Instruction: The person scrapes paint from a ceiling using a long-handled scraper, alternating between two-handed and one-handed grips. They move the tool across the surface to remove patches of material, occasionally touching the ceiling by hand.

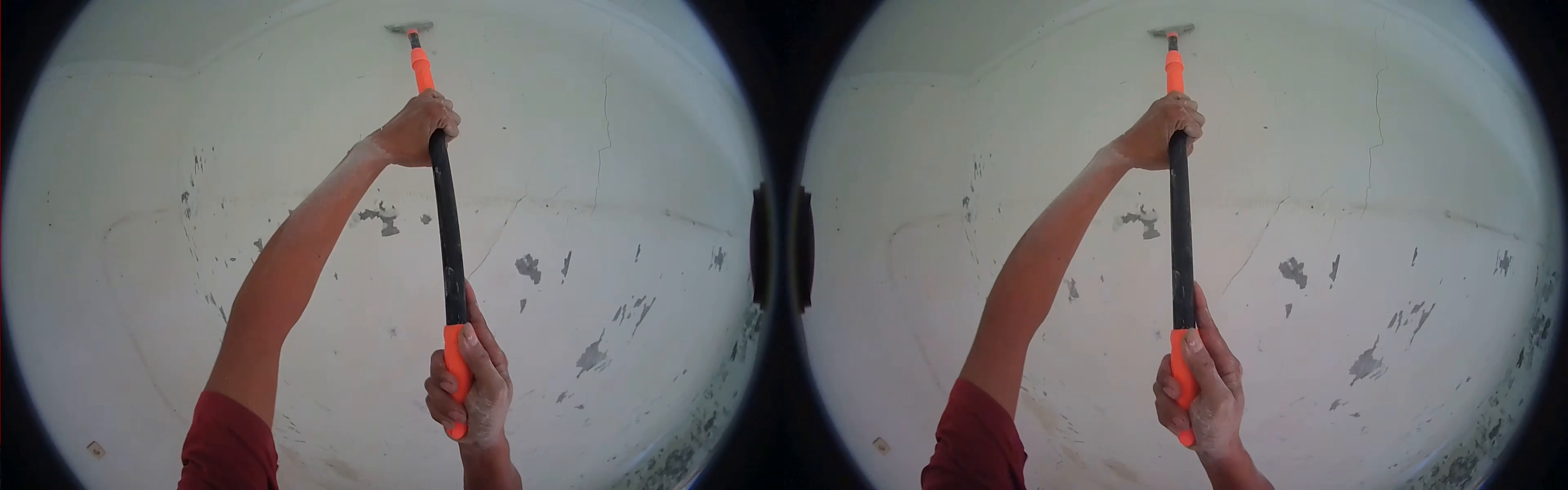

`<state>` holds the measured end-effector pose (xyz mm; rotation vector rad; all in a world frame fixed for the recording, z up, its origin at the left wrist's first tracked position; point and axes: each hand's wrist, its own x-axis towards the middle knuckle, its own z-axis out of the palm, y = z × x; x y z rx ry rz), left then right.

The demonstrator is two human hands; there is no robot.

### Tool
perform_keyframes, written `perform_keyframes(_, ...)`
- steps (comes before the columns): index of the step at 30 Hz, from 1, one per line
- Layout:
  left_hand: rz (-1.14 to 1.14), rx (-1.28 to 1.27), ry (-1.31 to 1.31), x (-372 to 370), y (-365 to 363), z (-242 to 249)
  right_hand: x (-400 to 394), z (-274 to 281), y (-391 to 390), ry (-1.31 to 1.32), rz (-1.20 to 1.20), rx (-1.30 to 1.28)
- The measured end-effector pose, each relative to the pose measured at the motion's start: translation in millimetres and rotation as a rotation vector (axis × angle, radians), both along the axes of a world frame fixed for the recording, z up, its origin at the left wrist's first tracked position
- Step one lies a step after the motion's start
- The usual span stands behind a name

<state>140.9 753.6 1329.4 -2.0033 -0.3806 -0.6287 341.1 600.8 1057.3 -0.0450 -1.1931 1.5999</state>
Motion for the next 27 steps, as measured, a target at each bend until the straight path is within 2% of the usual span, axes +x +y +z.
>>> perform_keyframes(2, 0.026, -0.036, -0.003, 0.5, -2.5, -20.7, 2.4, -16.0, -10.6, -0.013, -0.009, -0.048)
perform_keyframes(4, -0.043, -0.055, 0.036, 1.4, -3.4, -28.9, 1.4, -15.8, -13.6, -0.015, -0.021, -0.057)
perform_keyframes(7, -0.094, -0.022, 0.012, -7.0, 5.6, -7.9, -6.1, -3.1, -12.1, -0.01, 0.003, -0.065)
perform_keyframes(8, -0.25, 0.051, -0.015, -8.9, 12.7, 8.0, -11.0, 15.6, -3.2, -0.013, -0.017, -0.04)
perform_keyframes(9, -0.253, 0.047, -0.014, -10.0, 13.7, 25.9, -15.5, 31.6, 4.4, -0.012, -0.037, -0.011)
perform_keyframes(11, 0.115, 0.024, -0.014, -11.3, 1.7, 54.6, -16.2, 45.0, 7.5, 0.013, -0.011, 0.005)
perform_keyframes(13, 0.117, 0.021, 0.007, -10.2, -1.5, 51.9, -15.2, 47.5, 1.2, 0.044, 0.009, 0.001)
perform_keyframes(15, -0.108, 0.054, 0.044, -8.9, 1.9, 32.5, -7.5, 28.7, -8.2, 0.036, 0.035, 0.001)
perform_keyframes(18, -0.058, -0.012, 0.077, -4.5, -3.2, 10.5, -7.0, 10.2, -10.2, 0.038, 0.055, 0.004)
perform_keyframes(20, -0.094, 0.017, 0.048, -8.5, 6.4, 25.4, -12.8, 16.4, -1.8, 0.039, 0.041, -0.007)
perform_keyframes(22, -0.133, 0.047, 0.012, -12.5, 12.8, 57.1, -25.1, 48.3, 16.5, 0.034, -0.025, 0.069)
perform_keyframes(24, -0.059, 0.038, -0.025, -14.7, 7.6, 85.2, -24.0, 71.7, 15.6, 0.046, 0.009, 0.077)
perform_keyframes(27, 0.049, 0.057, 0.014, -17.1, -0.1, 82.2, -23.9, 71.5, 4.1, 0.054, 0.05, 0.037)
